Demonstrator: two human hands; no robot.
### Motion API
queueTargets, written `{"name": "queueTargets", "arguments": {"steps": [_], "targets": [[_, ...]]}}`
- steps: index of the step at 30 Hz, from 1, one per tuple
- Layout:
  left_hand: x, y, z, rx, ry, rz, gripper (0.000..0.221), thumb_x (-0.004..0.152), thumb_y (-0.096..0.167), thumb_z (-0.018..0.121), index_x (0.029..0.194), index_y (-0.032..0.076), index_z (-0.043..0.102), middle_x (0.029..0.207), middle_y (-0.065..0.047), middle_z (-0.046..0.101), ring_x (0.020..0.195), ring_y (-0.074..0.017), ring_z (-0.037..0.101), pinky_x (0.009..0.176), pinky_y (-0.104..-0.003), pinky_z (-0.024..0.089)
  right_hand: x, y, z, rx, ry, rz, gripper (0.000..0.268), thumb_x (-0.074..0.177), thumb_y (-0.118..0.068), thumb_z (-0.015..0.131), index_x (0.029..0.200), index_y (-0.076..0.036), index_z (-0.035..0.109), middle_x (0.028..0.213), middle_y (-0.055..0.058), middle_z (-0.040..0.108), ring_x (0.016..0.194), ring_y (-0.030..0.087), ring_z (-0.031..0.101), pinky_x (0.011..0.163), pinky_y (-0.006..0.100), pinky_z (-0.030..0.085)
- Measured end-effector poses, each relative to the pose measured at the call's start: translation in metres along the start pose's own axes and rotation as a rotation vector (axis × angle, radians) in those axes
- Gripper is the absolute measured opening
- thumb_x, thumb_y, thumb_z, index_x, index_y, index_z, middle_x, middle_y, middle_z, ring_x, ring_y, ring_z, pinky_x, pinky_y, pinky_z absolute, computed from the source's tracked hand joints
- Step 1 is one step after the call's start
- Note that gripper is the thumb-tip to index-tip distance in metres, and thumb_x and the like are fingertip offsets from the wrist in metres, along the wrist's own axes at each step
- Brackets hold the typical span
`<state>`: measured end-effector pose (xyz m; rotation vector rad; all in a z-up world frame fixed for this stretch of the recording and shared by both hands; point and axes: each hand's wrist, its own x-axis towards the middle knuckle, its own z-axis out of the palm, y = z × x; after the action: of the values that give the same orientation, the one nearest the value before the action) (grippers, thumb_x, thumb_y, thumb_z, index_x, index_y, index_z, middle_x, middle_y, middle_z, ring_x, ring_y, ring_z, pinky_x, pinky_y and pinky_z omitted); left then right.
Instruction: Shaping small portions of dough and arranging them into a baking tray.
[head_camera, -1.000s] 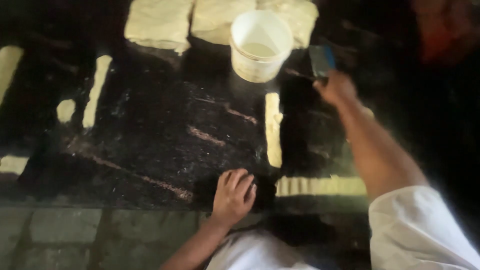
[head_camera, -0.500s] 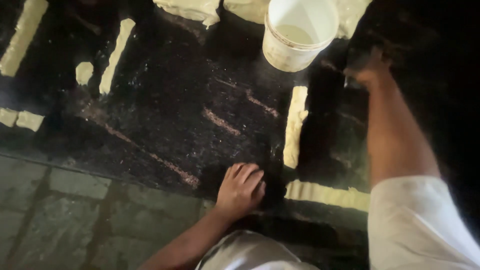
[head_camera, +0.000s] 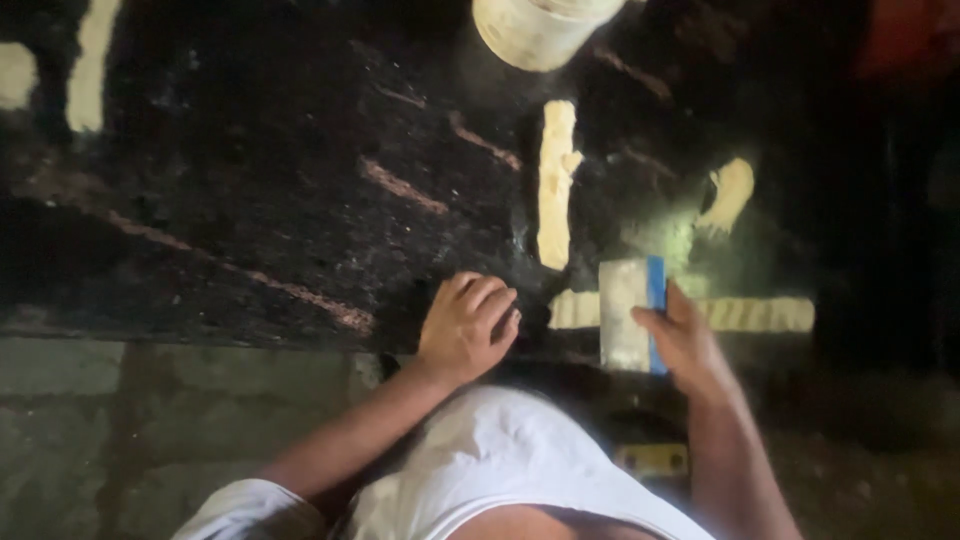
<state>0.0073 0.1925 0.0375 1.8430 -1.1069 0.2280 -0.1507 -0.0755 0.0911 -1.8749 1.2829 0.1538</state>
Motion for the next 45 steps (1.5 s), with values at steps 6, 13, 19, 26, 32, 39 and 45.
{"name": "queueTargets", "arguments": {"steps": [6,13,19,26,32,39,45], "targets": [[0.003,0.0,-0.001,-0.002,-0.062,0.006,0.024,0.084,0.016,0.074,0.104,0.004,0.071,0.108,-0.009,0.067,0.104,-0.0303,0.061,0.087,-0.044,0.049,-0.032,-0.026,0.012,-0.129,0.15,-0.074,0.063,0.095,-0.016,0.056,0.155,-0.006,0.041,0.134,0.022,0.065,0.117,0.033,0.067,0.097,0.048,0.056],[0.0,-0.002,-0.003,0.017,-0.031,0.028,0.021,0.088,0.015,0.073,0.105,0.004,0.069,0.107,-0.01,0.067,0.103,-0.0298,0.061,0.091,-0.045,0.049,0.019,0.047,-0.018,-0.172,0.004,-0.047,0.055,0.103,-0.018,0.053,0.156,-0.006,0.042,0.113,0.03,0.071,0.093,0.042,0.068,0.07,0.052,0.058],[-0.001,-0.004,0.004,0.075,-0.002,0.02,0.021,0.088,0.014,0.073,0.106,0.003,0.07,0.107,-0.011,0.068,0.103,-0.0314,0.062,0.092,-0.046,0.049,0.017,0.04,-0.063,-0.515,0.189,-0.223,0.045,0.103,-0.028,0.058,0.14,-0.003,0.052,0.105,0.023,0.072,0.089,0.033,0.071,0.072,0.047,0.056],[-0.005,-0.002,0.008,0.096,-0.016,-0.002,0.021,0.091,0.011,0.073,0.108,0.001,0.07,0.108,-0.012,0.069,0.104,-0.0313,0.063,0.095,-0.045,0.05,0.063,0.106,-0.12,-0.482,0.241,-0.284,0.044,0.096,-0.025,0.06,0.136,-0.005,0.061,0.111,0.02,0.073,0.096,0.035,0.072,0.079,0.049,0.057],[-0.003,-0.001,0.013,0.23,0.01,-0.004,0.021,0.089,0.01,0.074,0.108,0.0,0.07,0.109,-0.013,0.069,0.105,-0.0311,0.064,0.098,-0.047,0.049,0.058,0.097,-0.153,-0.492,0.234,-0.073,0.046,0.1,-0.033,0.063,0.135,-0.003,0.061,0.113,0.026,0.072,0.101,0.041,0.072,0.083,0.054,0.058],[-0.003,-0.003,0.018,0.306,0.047,-0.025,0.02,0.09,0.009,0.075,0.108,0.001,0.071,0.109,-0.013,0.07,0.105,-0.0327,0.064,0.098,-0.046,0.049,0.101,0.133,-0.198,-0.694,0.224,-0.18,0.05,0.099,-0.037,0.066,0.137,-0.005,0.06,0.118,0.027,0.069,0.105,0.044,0.067,0.087,0.055,0.054],[-0.002,-0.005,0.023,0.369,0.041,-0.013,0.018,0.094,0.009,0.075,0.11,0.0,0.071,0.11,-0.012,0.07,0.106,-0.0327,0.065,0.099,-0.047,0.049,0.11,0.125,-0.216,-0.465,0.311,0.086,0.041,0.105,-0.036,0.057,0.134,-0.008,0.062,0.122,0.02,0.067,0.108,0.04,0.066,0.091,0.059,0.052]]}}
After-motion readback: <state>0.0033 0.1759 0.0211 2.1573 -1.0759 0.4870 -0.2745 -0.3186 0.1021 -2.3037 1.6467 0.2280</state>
